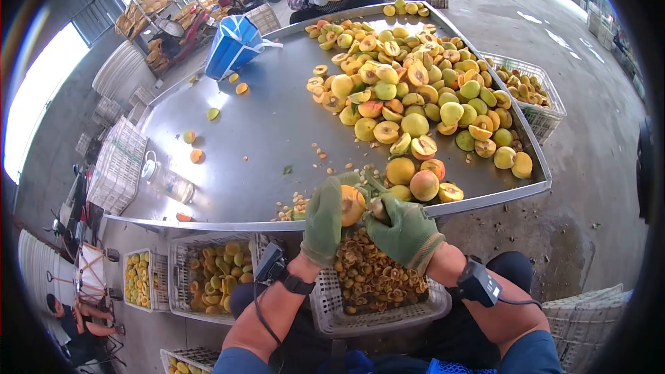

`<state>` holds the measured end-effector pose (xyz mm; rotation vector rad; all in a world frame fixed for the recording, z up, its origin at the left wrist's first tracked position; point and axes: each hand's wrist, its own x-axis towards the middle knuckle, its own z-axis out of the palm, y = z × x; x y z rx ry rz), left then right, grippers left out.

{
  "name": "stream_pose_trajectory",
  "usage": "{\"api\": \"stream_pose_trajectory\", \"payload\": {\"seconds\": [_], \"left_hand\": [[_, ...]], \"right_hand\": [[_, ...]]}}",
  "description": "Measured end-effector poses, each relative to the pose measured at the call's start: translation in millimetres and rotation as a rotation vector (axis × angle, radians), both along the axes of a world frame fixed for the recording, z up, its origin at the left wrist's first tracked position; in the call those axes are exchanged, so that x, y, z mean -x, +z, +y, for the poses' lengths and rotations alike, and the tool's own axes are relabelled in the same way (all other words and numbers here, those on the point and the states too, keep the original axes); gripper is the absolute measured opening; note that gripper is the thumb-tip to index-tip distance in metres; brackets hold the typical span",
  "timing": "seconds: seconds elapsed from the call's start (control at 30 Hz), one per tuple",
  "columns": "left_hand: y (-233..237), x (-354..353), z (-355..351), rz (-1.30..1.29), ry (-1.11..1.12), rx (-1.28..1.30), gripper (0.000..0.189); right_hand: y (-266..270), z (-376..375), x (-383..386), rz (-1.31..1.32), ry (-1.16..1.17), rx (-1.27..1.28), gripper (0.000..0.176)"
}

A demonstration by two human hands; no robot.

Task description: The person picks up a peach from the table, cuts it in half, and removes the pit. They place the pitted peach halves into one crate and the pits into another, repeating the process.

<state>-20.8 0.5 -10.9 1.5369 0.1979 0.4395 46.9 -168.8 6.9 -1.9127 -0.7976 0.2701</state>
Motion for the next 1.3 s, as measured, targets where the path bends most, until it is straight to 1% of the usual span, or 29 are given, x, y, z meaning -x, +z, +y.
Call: {"api": "stream_pose_trajectory", "payload": {"seconds": [0.03,0.07,0.1,0.13,0.23,0.3,0.4,0.43,0.5,0.53,0.6,0.63,0.7,0.73,0.8,0.83,0.9,0.93,1.0,1.03,1.13,1.17,1.27,1.3], "left_hand": [[1,2,-1,0.017,0.016,0.126,0.053],[1,4,0,0.01,0.005,0.11,0.053],[0,5,-1,0.002,-0.009,0.096,0.053],[-1,7,-2,-0.003,-0.023,0.083,0.053],[7,8,-12,-0.001,-0.017,0.072,0.046],[0,8,-8,0.056,-0.025,0.072,0.038],[-1,8,-11,0.099,-0.015,0.016,0.033],[0,8,-14,0.108,-0.006,-0.012,0.032],[-2,7,-21,0.039,0.071,-0.075,0.031],[-3,8,-24,0.004,0.112,-0.107,0.031],[-7,10,-21,-0.046,0.09,-0.18,0.032],[-9,11,-21,-0.069,0.08,-0.215,0.032],[-5,12,-25,-0.081,0.098,-0.143,0.033],[-3,12,-27,-0.088,0.108,-0.107,0.034],[-7,14,-25,-0.128,0.079,-0.195,0.036],[-8,15,-25,-0.148,0.063,-0.238,0.037],[-6,16,-29,-0.176,0.06,-0.234,0.039],[-3,18,-30,-0.189,0.058,-0.231,0.04],[12,20,-32,-0.123,-0.06,-0.063,0.042],[19,20,-32,-0.091,-0.12,0.022,0.043],[22,28,-30,-0.015,-0.202,0.094,0.046],[22,30,-31,-0.013,-0.213,0.099,0.046],[18,42,-36,0.007,-0.21,0.142,0.047],[18,45,-38,0.01,-0.202,0.167,0.047]], "right_hand": [[2,-2,3,0.008,0.054,0.057,0.019],[4,-4,5,0.016,0.106,0.114,0.019],[9,-3,8,0.066,0.118,0.087,0.021],[10,-4,9,0.079,0.136,0.116,0.022],[10,-5,6,0.107,0.184,0.175,0.028],[5,-5,5,0.118,0.206,0.172,0.032],[-4,-4,5,0.152,0.244,0.194,0.03],[-10,-2,7,0.183,0.248,0.166,0.025],[-18,2,12,0.24,0.255,0.106,0.016],[-18,1,12,0.271,0.28,0.082,0.015],[-18,2,12,0.335,0.33,0.033,0.015],[-18,2,11,0.41,0.371,0.018,0.015],[-11,-1,7,0.556,0.451,-0.009,0.016],[5,-4,4,0.72,0.453,0.049,0.017],[38,-12,-2,1.045,0.451,0.167,0.018],[37,-13,-4,1.172,0.53,0.136,0.02],[27,-18,-10,1.422,0.688,0.068,0.023],[14,-17,-12,1.597,0.826,-0.05,0.024],[-20,-15,-12,1.932,1.103,-0.304,0.025],[-25,-15,-7,2.026,1.134,-0.38,0.03],[-40,-14,8,2.04,1.216,-0.535,0.033],[-42,-17,10,2.003,1.172,-0.502,0.036],[-40,-23,24,1.98,1.161,-0.535,0.036],[-41,-23,27,1.926,1.152,-0.525,0.036]]}}
